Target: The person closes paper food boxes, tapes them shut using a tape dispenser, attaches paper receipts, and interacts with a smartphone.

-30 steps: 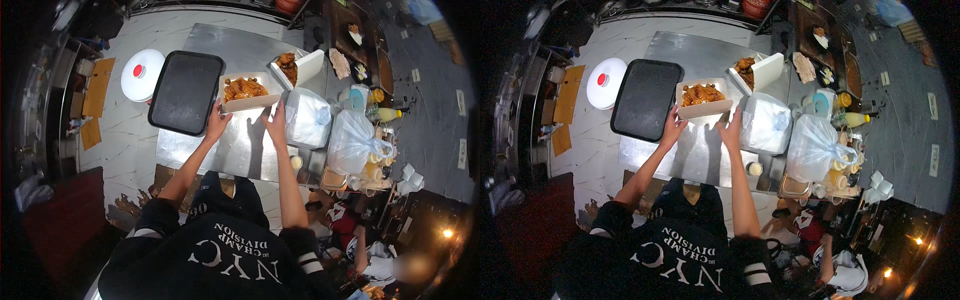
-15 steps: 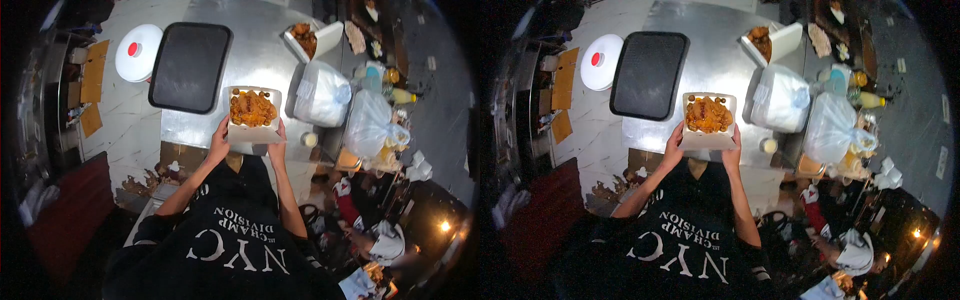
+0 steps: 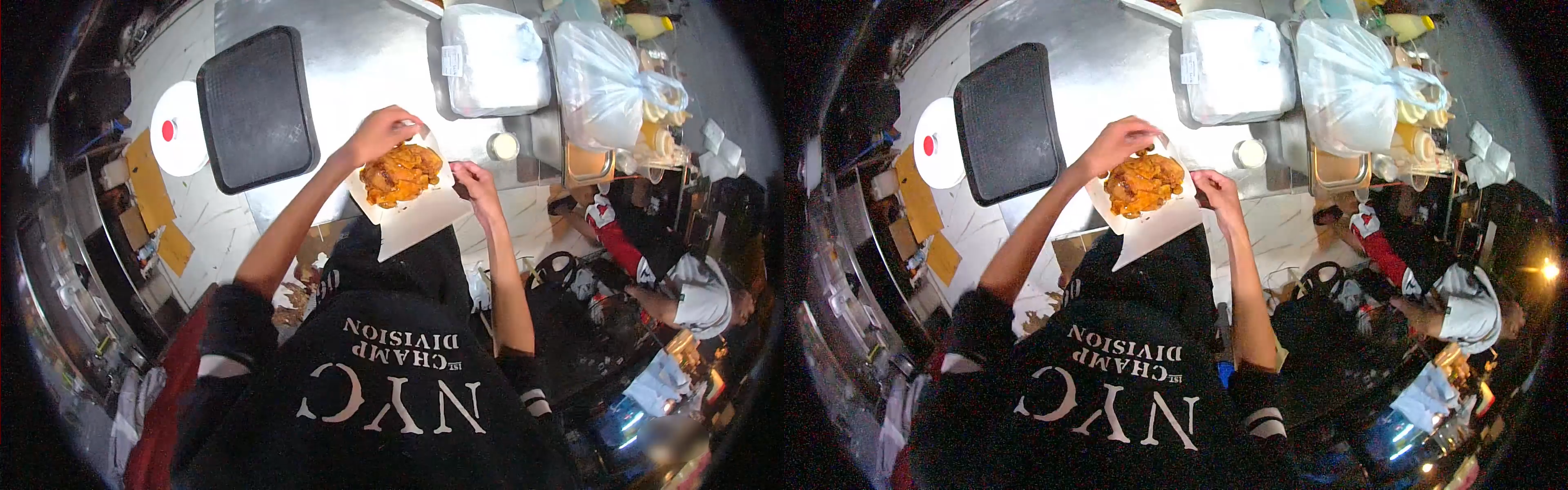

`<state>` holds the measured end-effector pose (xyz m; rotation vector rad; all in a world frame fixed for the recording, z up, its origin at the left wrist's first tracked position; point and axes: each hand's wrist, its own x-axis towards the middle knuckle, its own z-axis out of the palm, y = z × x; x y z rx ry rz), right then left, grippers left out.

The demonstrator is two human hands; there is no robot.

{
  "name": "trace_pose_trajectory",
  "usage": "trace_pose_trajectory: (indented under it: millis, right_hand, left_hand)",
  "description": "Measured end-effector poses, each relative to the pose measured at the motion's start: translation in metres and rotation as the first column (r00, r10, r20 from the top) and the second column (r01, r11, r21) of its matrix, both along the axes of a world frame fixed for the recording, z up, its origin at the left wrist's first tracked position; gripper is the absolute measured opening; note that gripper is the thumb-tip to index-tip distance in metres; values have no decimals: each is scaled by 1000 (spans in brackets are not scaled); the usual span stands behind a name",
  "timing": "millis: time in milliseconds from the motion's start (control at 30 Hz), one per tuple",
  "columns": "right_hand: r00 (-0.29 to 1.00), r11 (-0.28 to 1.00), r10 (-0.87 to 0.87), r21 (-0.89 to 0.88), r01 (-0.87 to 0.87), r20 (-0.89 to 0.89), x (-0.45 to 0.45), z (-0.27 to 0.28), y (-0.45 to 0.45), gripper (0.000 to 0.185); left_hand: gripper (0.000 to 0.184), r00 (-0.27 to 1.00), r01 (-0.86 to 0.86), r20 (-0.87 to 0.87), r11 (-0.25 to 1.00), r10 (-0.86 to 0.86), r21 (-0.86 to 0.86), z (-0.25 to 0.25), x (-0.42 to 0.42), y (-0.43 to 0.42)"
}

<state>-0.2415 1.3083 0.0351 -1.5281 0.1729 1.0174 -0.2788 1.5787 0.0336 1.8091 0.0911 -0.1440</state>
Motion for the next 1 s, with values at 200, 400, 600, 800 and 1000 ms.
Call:
trace_pose_trajectory:
  millis: [200, 400, 600, 800, 1000]
  right_hand:
    - [994, 995, 78, -48, -82, -74, 16, -5, 1, 14]
    - [987, 988, 145, -37, -148, -74, 18, -10, -1, 16]
    - [977, 977, 212, -33, -212, -7, 21, -13, 0, 21]
    - [954, 969, 248, -60, -241, 170, 19, -20, 1, 22]
    - [930, 963, 262, -128, -235, 259, 19, -14, 5, 28]
  left_hand:
    - [26, 716, 693, -182, 718, -674, 64, -18, 97, -10]
    - [29, 516, 836, -405, 548, -755, 44, -12, 118, -19]
    - [30, 361, 911, -465, 413, -809, -12, -14, 126, -24]
    - [27, 398, 915, -423, 384, -814, 122, -5, 116, -18]
    - [26, 461, 886, -270, 421, -845, 196, -6, 111, -16]
